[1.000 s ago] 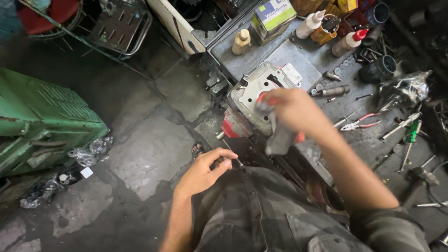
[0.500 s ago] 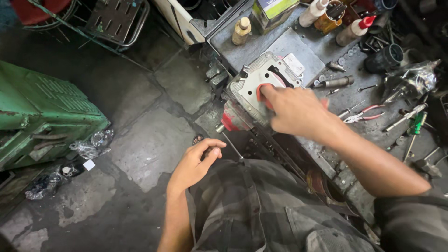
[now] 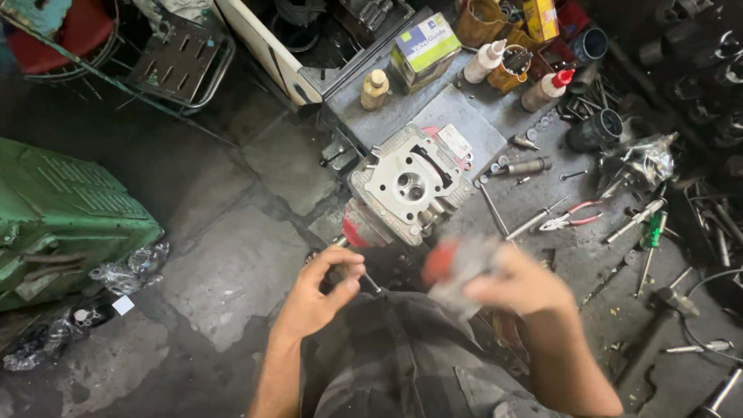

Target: The person works on a motorcycle cylinder head clamped in a bench vise. They drive a valve guide into the head using a hammer and punch, tap it into place, wipe the head and surrounding bench with a cloth, and handle valves and small parts from the workbench.

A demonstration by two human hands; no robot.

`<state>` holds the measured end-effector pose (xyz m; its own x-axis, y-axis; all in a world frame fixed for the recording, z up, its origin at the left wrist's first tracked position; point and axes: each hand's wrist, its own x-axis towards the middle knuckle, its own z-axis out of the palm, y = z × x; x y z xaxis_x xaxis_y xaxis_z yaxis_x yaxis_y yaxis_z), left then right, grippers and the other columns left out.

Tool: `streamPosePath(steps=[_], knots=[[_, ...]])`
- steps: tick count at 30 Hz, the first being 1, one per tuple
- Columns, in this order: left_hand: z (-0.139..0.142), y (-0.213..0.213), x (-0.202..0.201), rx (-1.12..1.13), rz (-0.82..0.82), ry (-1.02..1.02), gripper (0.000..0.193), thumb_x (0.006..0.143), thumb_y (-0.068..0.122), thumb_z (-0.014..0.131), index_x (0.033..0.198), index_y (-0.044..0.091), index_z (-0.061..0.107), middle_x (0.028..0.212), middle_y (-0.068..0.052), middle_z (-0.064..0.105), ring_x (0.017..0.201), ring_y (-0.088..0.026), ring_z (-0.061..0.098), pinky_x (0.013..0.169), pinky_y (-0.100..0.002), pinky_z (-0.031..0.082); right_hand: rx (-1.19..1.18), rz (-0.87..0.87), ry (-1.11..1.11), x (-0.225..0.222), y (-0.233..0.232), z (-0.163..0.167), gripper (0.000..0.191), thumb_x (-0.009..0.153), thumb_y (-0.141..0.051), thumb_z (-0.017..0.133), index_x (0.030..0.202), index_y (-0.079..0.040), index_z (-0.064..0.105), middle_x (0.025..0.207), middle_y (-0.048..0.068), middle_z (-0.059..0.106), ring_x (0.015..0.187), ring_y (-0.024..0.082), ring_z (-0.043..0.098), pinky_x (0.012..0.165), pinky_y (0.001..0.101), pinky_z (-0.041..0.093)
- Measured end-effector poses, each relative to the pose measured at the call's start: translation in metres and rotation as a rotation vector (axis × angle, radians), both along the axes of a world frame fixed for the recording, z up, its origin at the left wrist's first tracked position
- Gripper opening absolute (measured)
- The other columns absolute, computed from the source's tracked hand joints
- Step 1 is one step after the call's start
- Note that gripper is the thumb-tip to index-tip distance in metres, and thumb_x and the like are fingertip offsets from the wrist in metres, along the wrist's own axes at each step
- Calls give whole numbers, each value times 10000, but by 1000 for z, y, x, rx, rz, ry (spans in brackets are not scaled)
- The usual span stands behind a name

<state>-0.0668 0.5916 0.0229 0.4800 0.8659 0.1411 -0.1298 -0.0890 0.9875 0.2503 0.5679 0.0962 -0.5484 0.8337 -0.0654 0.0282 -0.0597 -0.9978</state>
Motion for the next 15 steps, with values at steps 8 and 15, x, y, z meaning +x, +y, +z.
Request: streamPosePath(steps=[8,15], knots=[[3,0,12,18,-195,226,170,866,119,798,994,57,706,874,-52,753,763,-120,692,701,-284,552,101,-331,-204,-43,-23,-29,190,1000,-210,657,1054,-36,709,928,56,653,805,138,614,713,298,506],[-32,-17,13,-202,-63,-180,103,1002,119,678,1013,25,638,928,-32,695,856,-74,621,756,-267,505,4,-135,-378,-34,-21,-49,427,853,-180,792,1212,-22,623,967,83,739,876,165,701,795,353,560]])
